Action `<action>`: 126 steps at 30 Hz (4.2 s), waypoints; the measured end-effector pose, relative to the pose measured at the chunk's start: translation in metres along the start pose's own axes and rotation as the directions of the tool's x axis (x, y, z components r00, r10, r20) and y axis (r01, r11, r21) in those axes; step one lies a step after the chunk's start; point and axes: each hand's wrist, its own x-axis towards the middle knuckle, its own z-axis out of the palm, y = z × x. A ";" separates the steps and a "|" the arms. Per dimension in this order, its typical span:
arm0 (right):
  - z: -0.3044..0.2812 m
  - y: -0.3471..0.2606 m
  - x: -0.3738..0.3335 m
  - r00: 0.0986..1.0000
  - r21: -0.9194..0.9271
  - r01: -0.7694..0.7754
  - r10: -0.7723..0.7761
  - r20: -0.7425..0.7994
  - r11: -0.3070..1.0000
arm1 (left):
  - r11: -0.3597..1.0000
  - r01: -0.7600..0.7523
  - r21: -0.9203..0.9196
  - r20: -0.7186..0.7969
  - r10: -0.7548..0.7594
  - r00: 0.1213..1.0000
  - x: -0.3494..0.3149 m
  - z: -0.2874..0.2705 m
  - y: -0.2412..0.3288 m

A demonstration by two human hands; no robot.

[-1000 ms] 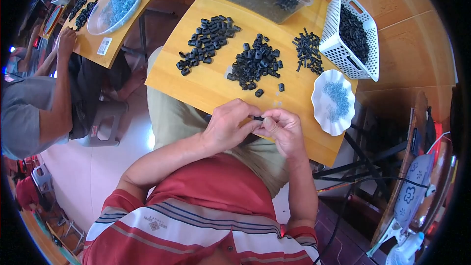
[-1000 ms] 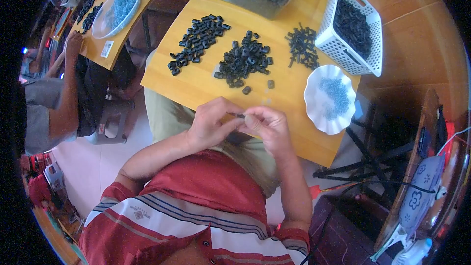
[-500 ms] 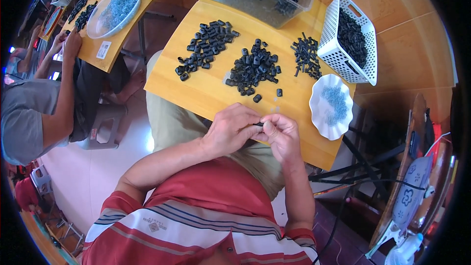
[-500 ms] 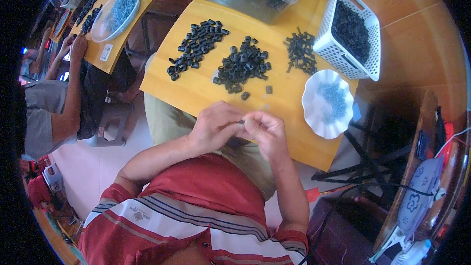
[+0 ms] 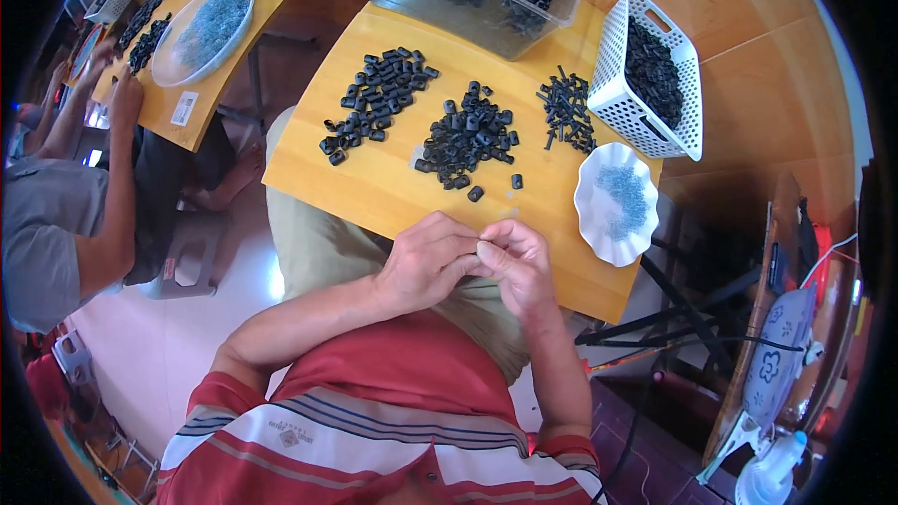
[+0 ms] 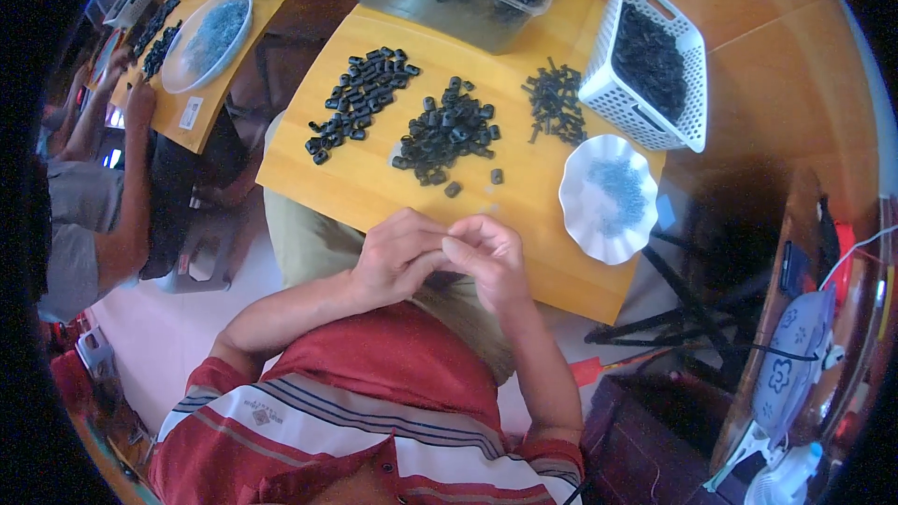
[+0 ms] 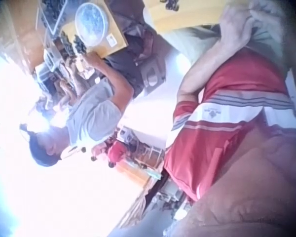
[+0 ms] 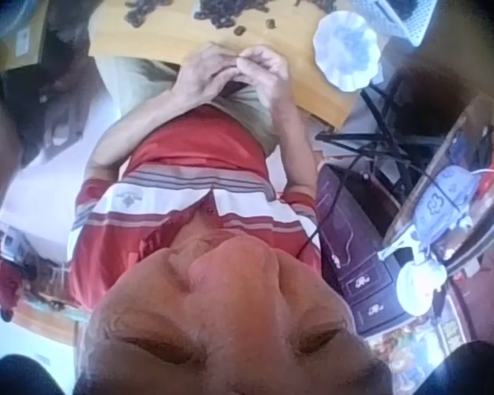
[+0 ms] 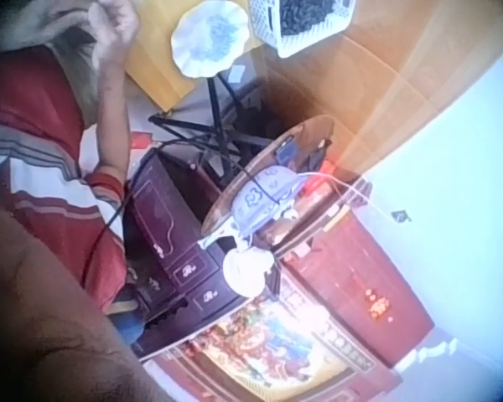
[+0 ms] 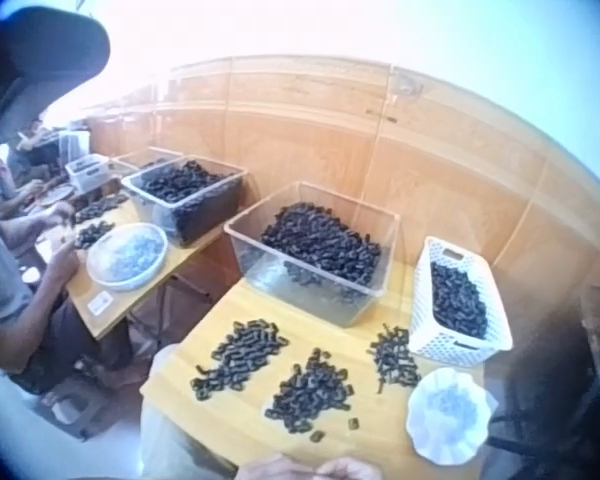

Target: The person assembles small black plastic parts by hand, inserting tiny blue beads into them at a workbench.

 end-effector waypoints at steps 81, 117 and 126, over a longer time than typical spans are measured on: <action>0.007 -0.034 -0.001 0.972 -0.645 0.198 -0.234 0.030 0.738 | 0.780 0.471 -0.411 0.209 -0.423 0.882 0.009 -0.001 0.002; -0.093 -0.102 -0.005 0.872 -0.970 -0.143 -0.488 -0.031 -0.194 | 0.582 0.640 -0.502 0.391 -0.507 0.768 0.000 0.008 -0.004; -0.044 -0.078 -0.016 0.885 -0.909 0.028 -0.434 -0.171 0.415 | 0.594 0.622 -0.510 0.413 -0.466 0.783 -0.004 0.010 -0.009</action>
